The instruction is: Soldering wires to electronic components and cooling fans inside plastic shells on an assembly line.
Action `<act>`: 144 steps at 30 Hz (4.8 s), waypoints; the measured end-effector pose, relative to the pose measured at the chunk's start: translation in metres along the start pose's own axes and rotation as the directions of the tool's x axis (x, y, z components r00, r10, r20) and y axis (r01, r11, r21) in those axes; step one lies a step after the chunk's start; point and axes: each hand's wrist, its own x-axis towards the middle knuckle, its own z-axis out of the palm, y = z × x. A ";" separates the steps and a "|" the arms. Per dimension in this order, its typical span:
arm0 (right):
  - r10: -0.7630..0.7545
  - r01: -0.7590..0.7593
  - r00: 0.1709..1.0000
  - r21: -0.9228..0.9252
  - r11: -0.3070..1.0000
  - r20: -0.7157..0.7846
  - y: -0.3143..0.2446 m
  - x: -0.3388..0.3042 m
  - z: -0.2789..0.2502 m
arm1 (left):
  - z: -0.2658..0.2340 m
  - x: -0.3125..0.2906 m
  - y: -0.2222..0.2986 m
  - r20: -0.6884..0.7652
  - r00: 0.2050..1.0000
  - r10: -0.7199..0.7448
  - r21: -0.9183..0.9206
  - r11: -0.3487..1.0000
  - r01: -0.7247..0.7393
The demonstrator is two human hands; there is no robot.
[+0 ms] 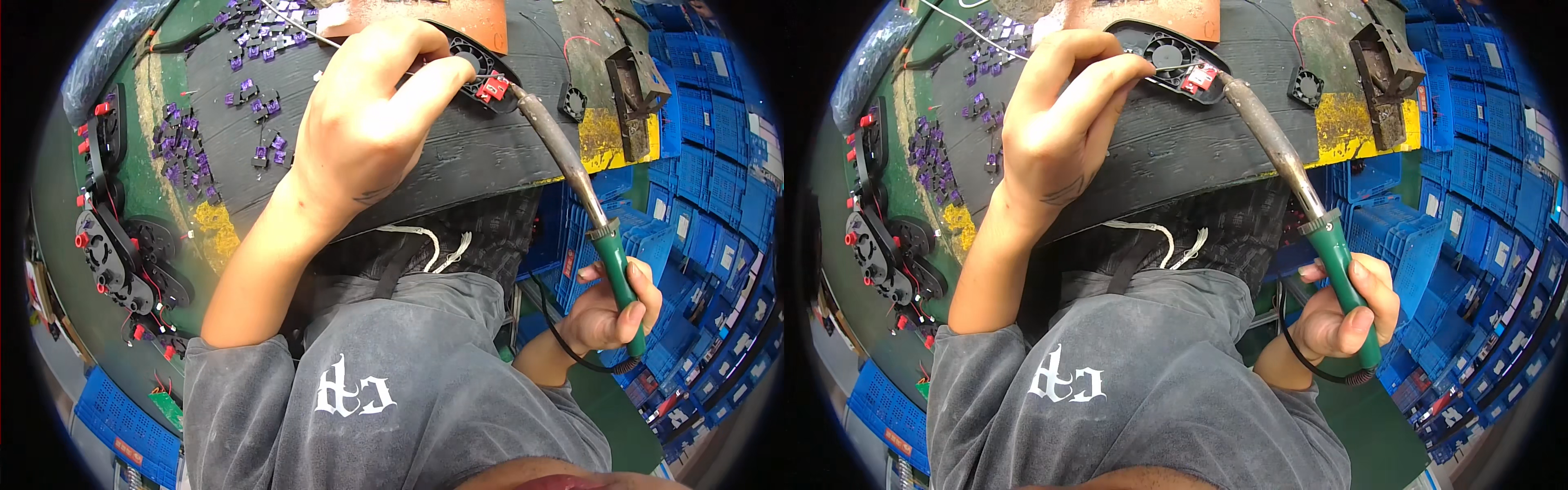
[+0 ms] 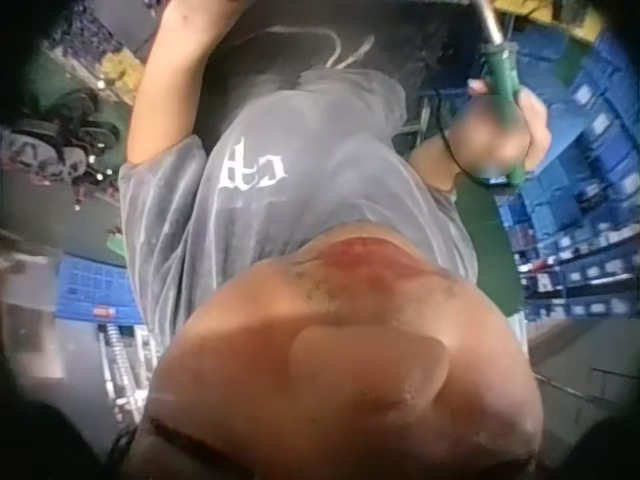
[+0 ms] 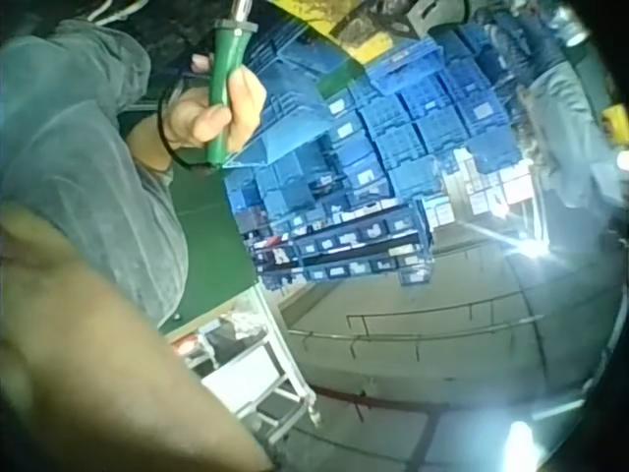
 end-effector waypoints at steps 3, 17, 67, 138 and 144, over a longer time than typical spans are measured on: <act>-0.003 0.003 1.000 0.020 1.000 0.007 0.001 0.000 0.001 | -0.001 0.000 0.000 -0.005 1.000 0.000 0.003 1.000 0.000; -0.017 0.016 1.000 0.009 1.000 0.020 0.002 0.001 0.002 | 0.000 -0.002 0.001 0.016 1.000 -0.004 0.002 1.000 0.004; 0.005 -0.005 1.000 0.007 1.000 0.006 0.001 -0.003 -0.001 | 0.006 -0.005 0.002 0.061 0.998 -0.005 0.008 1.000 0.004; -0.017 0.016 0.999 0.037 0.999 0.036 0.001 0.003 0.001 | -0.010 -0.001 0.006 0.123 0.989 -0.081 -0.008 0.997 0.083; -0.005 0.004 1.000 0.039 0.999 0.031 -0.002 0.003 0.001 | -0.011 -0.001 0.006 0.108 0.991 -0.074 0.005 0.997 0.074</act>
